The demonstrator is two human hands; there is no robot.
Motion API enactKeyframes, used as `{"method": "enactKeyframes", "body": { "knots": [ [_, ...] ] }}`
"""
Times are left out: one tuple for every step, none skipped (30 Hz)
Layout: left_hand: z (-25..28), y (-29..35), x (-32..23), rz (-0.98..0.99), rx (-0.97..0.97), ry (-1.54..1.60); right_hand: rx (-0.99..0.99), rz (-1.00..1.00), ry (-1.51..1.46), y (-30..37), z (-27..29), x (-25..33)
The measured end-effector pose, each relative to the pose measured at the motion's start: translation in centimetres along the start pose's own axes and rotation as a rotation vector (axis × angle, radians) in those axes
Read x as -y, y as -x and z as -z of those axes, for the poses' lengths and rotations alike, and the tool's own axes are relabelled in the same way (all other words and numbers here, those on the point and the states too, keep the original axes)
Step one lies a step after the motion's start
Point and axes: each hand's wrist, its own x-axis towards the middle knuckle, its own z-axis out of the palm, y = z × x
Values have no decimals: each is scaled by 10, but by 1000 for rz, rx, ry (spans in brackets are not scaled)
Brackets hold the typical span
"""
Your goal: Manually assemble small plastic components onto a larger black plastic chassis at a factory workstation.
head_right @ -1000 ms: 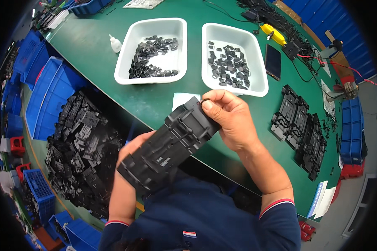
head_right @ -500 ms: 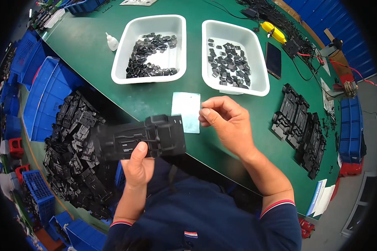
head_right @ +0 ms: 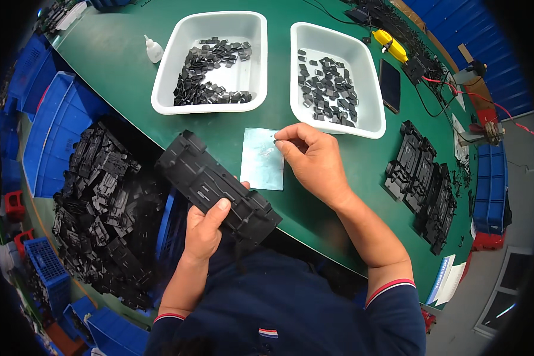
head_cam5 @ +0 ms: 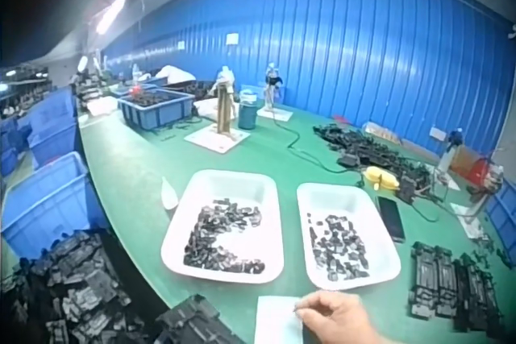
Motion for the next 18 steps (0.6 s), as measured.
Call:
{"method": "enactKeyframes", "body": {
  "knots": [
    [-3,0,2,5,-20,-30,0,5,29,-2,-2,1],
    [-4,0,3,11,-40,-60,-11,30,66,-2,-4,1],
    [-5,0,2,0,-24,-97,-22,56,104,-3,-6,2],
    [-5,0,3,-1,-24,-100,-33,82,140,-3,-8,2],
    [-6,0,4,-2,-25,-102,-30,66,153,-4,-10,3],
    [-5,0,5,-3,-25,-105,-27,51,165,-5,-11,4],
    [-4,0,6,-5,-27,-104,-27,36,177,-6,-12,5],
    [-3,-1,6,4,-30,-98,-29,27,192,-7,-13,5],
    [-3,-1,6,13,-33,-91,-30,19,206,-8,-14,4],
    [-2,-1,5,22,-37,-87,-31,10,219,-10,-15,4],
    [-2,-1,5,34,-44,-88,-24,1,227,-11,-16,4],
    [-2,-1,4,45,-50,-88,-17,-7,236,-11,-17,5],
    [-2,-1,4,57,-55,-90,-12,-16,243,-12,-17,5],
    [-2,-1,6,51,-54,-94,-15,3,274,-13,-18,4],
    [-1,-2,7,45,-53,-98,-18,21,305,-14,-18,2],
    [-1,-2,8,38,-52,-104,-22,41,335,-14,-19,0],
    [-1,-2,8,41,-52,-112,-33,78,366,-15,-19,-2],
    [-1,-2,8,44,-52,-119,-45,115,398,-15,-19,-5]
  ]
}}
